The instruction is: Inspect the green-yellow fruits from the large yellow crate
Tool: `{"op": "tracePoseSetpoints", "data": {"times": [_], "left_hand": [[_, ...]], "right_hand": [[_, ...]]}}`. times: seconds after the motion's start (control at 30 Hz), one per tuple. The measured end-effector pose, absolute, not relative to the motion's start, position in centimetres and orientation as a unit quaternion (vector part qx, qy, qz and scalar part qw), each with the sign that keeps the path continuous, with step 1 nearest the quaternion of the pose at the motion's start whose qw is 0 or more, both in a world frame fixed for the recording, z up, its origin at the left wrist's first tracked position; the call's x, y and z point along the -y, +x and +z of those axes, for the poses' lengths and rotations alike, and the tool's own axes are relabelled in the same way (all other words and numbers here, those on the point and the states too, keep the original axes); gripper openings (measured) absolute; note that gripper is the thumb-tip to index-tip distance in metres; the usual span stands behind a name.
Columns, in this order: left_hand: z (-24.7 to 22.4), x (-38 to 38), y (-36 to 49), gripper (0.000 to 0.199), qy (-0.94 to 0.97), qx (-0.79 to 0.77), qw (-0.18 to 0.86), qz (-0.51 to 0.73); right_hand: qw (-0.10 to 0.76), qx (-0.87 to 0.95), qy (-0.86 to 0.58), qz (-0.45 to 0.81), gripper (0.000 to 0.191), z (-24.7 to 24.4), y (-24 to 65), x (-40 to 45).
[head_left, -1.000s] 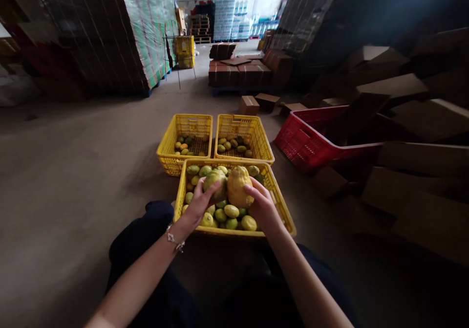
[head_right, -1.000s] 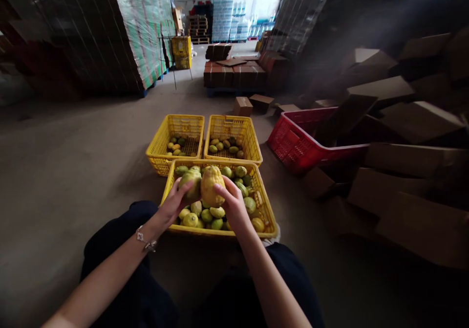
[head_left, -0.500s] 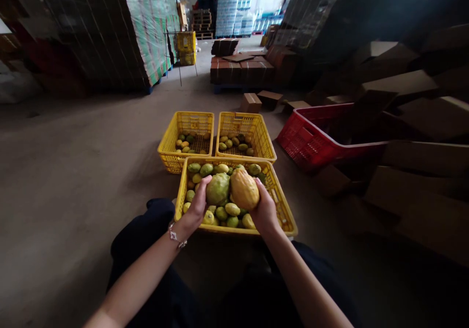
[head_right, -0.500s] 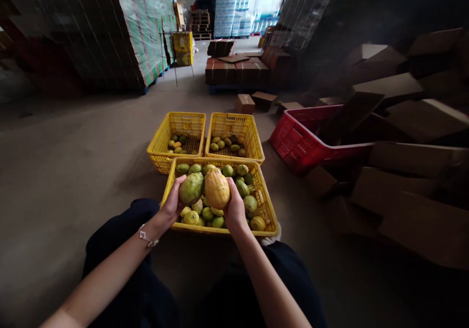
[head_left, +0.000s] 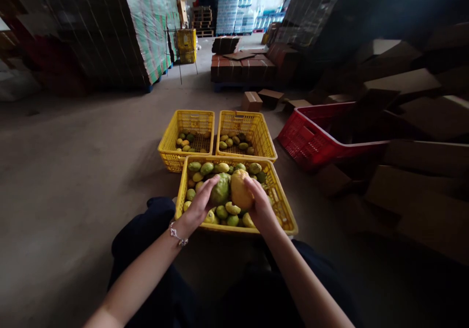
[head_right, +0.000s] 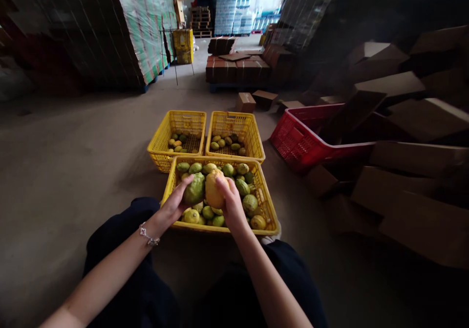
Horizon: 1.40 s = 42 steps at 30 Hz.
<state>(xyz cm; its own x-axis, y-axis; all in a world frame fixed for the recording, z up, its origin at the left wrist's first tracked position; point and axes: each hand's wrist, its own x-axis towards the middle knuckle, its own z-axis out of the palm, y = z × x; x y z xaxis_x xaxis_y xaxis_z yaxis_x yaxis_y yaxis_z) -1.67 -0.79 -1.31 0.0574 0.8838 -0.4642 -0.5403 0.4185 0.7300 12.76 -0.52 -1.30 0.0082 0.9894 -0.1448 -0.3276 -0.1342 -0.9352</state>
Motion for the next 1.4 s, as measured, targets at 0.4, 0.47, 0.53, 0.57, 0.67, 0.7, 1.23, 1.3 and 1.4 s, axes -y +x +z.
{"op": "tracePoseSetpoints", "data": {"times": [0.4, 0.47, 0.53, 0.57, 0.67, 0.7, 1.23, 1.3, 1.4], "left_hand": [[-0.7, 0.9, -1.2, 0.033, 0.099, -0.477, 0.673, 0.556], [-0.5, 0.9, -1.3, 0.035, 0.075, -0.469, 0.686, 0.551], [-0.3, 0.7, -1.5, 0.037, 0.036, -0.462, 0.708, 0.533], [-0.3, 0.5, -1.6, 0.039, 0.014, -0.456, 0.720, 0.522], [-0.1, 0.1, -2.1, 0.043, -0.043, -0.441, 0.751, 0.489], [-0.1, 0.0, -2.2, 0.043, -0.051, -0.440, 0.756, 0.482], [0.8, 0.5, -2.4, 0.021, 0.027, -0.327, 0.779, 0.534], [0.8, 0.5, -2.4, 0.026, 0.051, -0.303, 0.796, 0.521], [1.0, 0.7, -2.5, 0.028, 0.087, -0.279, 0.809, 0.510]], "right_hand": [[0.600, 0.305, -0.474, 0.568, 0.029, -1.4, 12.4, 0.6], [0.607, 0.247, -0.481, 0.583, 0.028, -1.6, 12.2, 0.4], [0.610, 0.201, -0.483, 0.595, 0.028, -1.7, 12.1, 0.3], [0.615, 0.193, -0.478, 0.596, 0.027, -1.6, 12.1, 0.3], [0.629, 0.209, -0.449, 0.599, 0.026, -1.5, 12.4, 0.1], [0.628, 0.212, -0.439, 0.607, 0.027, -1.5, 12.6, 0.0], [0.566, 0.056, -0.354, 0.742, 0.016, -0.9, 12.8, 0.3], [0.560, 0.072, -0.337, 0.754, 0.020, -0.9, 13.0, 0.3], [0.558, 0.101, -0.313, 0.762, 0.025, -1.0, 13.2, 0.4]]}}
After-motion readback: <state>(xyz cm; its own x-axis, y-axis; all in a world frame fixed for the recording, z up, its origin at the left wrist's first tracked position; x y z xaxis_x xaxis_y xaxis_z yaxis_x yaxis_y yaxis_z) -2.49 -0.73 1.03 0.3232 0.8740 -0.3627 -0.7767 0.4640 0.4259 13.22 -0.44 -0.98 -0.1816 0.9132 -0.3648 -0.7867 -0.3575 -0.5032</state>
